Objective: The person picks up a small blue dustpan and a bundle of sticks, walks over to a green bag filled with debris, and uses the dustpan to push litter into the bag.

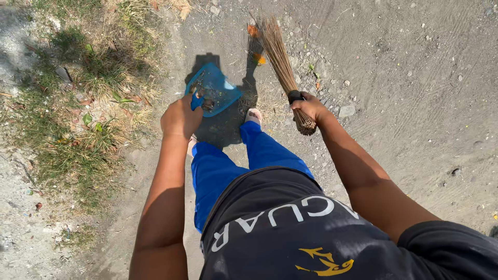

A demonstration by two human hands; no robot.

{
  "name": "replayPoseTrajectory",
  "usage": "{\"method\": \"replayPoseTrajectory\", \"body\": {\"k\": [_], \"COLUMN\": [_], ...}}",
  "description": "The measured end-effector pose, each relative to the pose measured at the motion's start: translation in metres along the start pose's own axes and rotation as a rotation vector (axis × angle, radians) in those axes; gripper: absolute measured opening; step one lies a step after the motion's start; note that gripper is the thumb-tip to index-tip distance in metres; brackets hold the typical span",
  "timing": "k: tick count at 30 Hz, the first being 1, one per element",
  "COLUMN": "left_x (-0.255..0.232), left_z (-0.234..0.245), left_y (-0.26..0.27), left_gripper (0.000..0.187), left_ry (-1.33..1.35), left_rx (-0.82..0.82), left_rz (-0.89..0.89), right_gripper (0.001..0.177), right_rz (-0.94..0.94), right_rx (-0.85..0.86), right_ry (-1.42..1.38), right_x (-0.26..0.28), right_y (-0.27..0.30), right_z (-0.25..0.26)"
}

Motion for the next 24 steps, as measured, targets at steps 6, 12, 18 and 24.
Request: {"method": "replayPoseTrajectory", "body": {"k": [6,12,18,24], "left_x": [-0.068,-0.109,-0.106,-0.082], "left_z": [-0.04,-0.047,-0.015,0.009], "left_y": [-0.04,-0.097,-0.094,-0.067], "left_gripper": [0.058,0.044,0.036,0.034], "left_ry": [0.07,0.017,0.051,0.076], "left_rx": [0.08,0.101,0.068,0.012], "left_rz": [0.013,0.072,0.107,0.249], "right_gripper": [0.059,0.069,0.076,0.077], "right_rz": [-0.177,-0.163,-0.022,0.013], "right_rx": [0.324,0.484,0.244,0.016], "right_ry": [0.217,0.073,0.088,0.038], "right_x": [0.008,0.063,0.081,0.088], "right_y": [-0.057,0.061,0.021,-0.148], "right_z": [0.013,0.036,0.07,0.081]}}
Point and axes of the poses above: each hand's wrist, its own y-axis away from the middle knuckle, its own z-axis out of the back of the hand, x = y × z, the point moved 2 cm from there along -y, towards the middle knuckle, and after that the axes turned 1 degree about z, right-handed, at the moved point
